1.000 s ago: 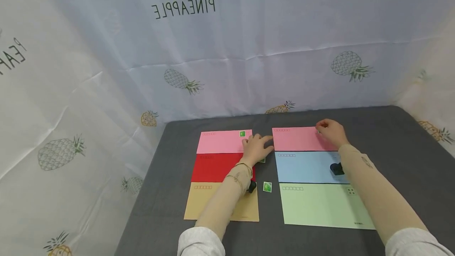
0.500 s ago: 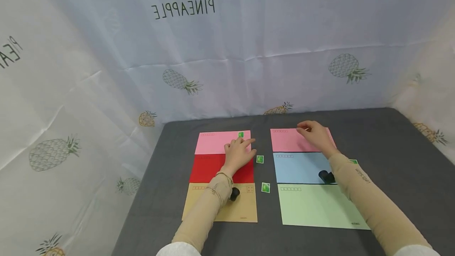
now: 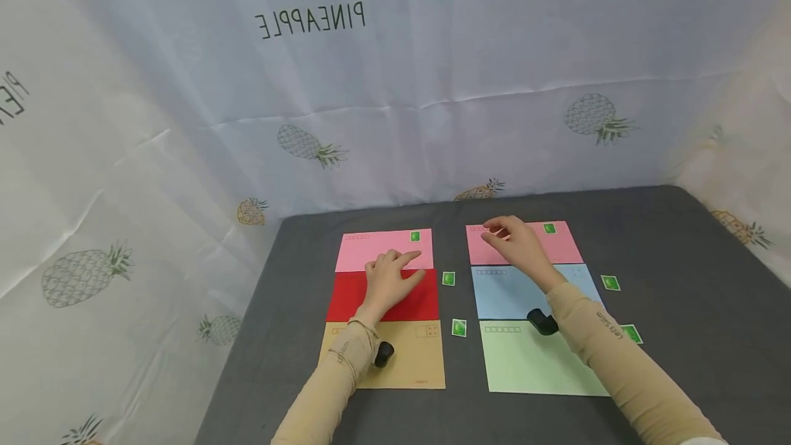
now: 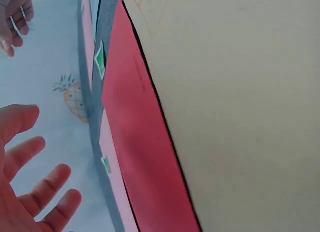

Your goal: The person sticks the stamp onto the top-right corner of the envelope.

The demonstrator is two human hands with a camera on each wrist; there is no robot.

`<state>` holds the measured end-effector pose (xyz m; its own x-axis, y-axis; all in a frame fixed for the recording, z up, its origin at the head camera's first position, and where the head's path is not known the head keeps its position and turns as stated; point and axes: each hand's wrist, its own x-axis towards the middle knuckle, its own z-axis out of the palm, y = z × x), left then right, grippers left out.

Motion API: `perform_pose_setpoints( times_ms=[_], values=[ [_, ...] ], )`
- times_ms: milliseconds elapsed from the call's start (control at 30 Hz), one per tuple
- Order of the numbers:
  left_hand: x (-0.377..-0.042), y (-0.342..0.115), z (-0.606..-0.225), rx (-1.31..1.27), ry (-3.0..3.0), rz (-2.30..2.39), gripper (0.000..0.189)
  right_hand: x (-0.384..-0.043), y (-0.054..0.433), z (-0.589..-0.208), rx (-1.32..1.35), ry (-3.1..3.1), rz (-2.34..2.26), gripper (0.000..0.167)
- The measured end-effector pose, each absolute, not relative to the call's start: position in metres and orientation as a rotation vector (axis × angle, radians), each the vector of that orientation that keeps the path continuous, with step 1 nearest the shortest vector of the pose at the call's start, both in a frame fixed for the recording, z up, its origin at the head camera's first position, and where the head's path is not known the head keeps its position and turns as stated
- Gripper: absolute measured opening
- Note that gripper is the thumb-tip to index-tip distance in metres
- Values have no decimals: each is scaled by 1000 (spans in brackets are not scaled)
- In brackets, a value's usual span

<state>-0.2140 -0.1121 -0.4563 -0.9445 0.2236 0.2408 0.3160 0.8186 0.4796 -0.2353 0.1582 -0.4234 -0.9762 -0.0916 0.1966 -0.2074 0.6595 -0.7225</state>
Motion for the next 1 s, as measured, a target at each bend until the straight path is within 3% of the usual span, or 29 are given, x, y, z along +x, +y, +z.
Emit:
perform_pose_setpoints(
  times_ms=[667,1000],
  values=[
    [-193,-185,-462,-188,-2950,-810,44,-218,105,-434,367,-2698,1210,24],
    [-186,-215,-467,-40,-3069,-804,51,-215,91,-451,348,-2890,1183,26]
  ],
)
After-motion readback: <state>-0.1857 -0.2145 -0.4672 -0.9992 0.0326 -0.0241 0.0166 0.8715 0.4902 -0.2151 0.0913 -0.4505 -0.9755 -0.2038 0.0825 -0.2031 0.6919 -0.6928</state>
